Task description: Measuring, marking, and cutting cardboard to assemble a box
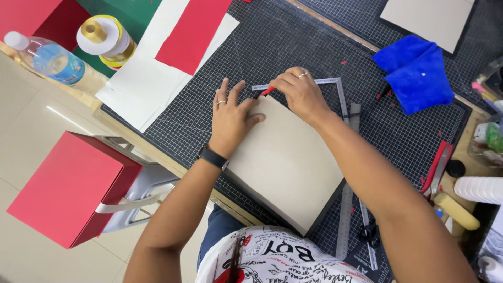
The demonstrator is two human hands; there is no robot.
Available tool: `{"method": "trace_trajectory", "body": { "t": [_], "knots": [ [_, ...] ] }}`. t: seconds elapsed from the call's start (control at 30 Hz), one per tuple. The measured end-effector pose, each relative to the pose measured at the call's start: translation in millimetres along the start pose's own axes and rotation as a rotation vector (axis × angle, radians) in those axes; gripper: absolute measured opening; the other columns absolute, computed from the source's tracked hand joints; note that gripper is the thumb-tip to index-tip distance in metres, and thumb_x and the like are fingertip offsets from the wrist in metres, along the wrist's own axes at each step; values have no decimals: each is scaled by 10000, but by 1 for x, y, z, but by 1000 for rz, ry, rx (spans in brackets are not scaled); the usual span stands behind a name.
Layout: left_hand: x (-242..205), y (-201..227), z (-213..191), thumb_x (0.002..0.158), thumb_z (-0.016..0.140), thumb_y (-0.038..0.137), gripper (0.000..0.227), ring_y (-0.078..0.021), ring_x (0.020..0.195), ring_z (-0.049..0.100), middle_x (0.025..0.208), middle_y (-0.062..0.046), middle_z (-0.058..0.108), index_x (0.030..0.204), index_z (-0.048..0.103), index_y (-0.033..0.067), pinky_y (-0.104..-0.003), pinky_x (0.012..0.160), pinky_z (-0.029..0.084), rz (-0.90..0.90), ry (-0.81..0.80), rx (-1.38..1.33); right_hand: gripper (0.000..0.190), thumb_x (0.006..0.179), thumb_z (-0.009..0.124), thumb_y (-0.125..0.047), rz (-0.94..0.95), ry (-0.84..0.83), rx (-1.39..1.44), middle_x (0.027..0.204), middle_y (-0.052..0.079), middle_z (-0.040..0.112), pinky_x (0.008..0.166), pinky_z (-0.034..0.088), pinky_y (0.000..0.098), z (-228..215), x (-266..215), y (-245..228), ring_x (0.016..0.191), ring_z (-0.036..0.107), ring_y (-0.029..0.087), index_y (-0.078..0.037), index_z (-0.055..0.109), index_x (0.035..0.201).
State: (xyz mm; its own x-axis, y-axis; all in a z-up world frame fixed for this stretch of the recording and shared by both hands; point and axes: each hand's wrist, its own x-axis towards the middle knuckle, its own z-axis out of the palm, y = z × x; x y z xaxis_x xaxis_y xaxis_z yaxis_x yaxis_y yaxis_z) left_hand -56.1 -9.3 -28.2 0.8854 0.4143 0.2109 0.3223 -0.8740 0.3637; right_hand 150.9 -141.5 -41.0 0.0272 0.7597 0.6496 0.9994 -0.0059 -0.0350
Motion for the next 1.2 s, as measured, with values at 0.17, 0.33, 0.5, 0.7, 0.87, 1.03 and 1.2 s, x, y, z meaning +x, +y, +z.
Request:
{"method": "trace_trajectory", "body": {
  "t": [0.17, 0.33, 0.5, 0.7, 0.87, 1.03, 1.2],
  "knots": [
    [1, -5, 11, 780, 837, 553, 444, -454, 1499, 275, 1477, -62, 488, 1119, 727, 287, -638, 1197, 247, -18, 28, 11, 251, 1107, 478, -168, -20, -34, 45, 1031, -27, 678, 1002, 476, 391, 0, 0, -1, 1090, 589, 203, -211, 720, 1158],
    [4, -4, 11, 766, 847, 553, 433, -441, 1490, 308, 1445, -53, 512, 1086, 716, 292, -643, 1187, 254, -27, 16, -12, 279, 1126, 426, -223, -54, -46, 29, 1054, -12, 681, 1004, 478, 404, 7, -2, 2, 1110, 593, 218, -203, 700, 1176],
    [6, -4, 5, 766, 860, 516, 417, -439, 1492, 306, 1446, -63, 506, 1068, 711, 270, -645, 1200, 241, -46, 6, -30, 208, 1070, 525, -162, -28, -11, 0, 979, -57, 699, 993, 485, 371, -17, -3, -8, 1054, 607, 179, -219, 724, 1075],
    [-2, 17, 7, 809, 865, 259, 282, -379, 1471, 361, 1393, -54, 561, 1056, 730, 242, -584, 1211, 270, 235, 55, 97, 133, 1111, 671, -103, 615, 413, 109, 1107, 156, 693, 961, 497, 473, -153, -69, -49, 1041, 648, 363, -22, 676, 1217],
    [-21, 70, 34, 914, 745, 288, 236, -345, 1353, 503, 1285, -34, 594, 1136, 678, 244, -525, 1106, 421, 742, -177, -168, 222, 1097, 691, -173, 1071, 565, -82, 1073, 222, 636, 969, 469, 507, -139, -201, -166, 1036, 624, 419, 27, 635, 1179],
    [-34, 92, 42, 921, 746, 320, 275, -334, 1339, 495, 1279, -48, 587, 1159, 668, 207, -496, 1084, 445, 940, -239, -254, 149, 990, 667, -123, 1280, 537, 135, 1082, 144, 699, 1025, 483, 445, -102, -208, -270, 1103, 669, 369, -27, 690, 1102],
    [-31, 89, 42, 1001, 632, 364, 259, -333, 1372, 427, 1322, -26, 533, 1222, 627, 229, -484, 1133, 399, 981, -292, -169, 224, 1067, 626, -167, 1114, 531, -138, 1098, 191, 657, 980, 486, 493, -77, -208, -189, 1065, 629, 422, 1, 657, 1213]
  ]
}}
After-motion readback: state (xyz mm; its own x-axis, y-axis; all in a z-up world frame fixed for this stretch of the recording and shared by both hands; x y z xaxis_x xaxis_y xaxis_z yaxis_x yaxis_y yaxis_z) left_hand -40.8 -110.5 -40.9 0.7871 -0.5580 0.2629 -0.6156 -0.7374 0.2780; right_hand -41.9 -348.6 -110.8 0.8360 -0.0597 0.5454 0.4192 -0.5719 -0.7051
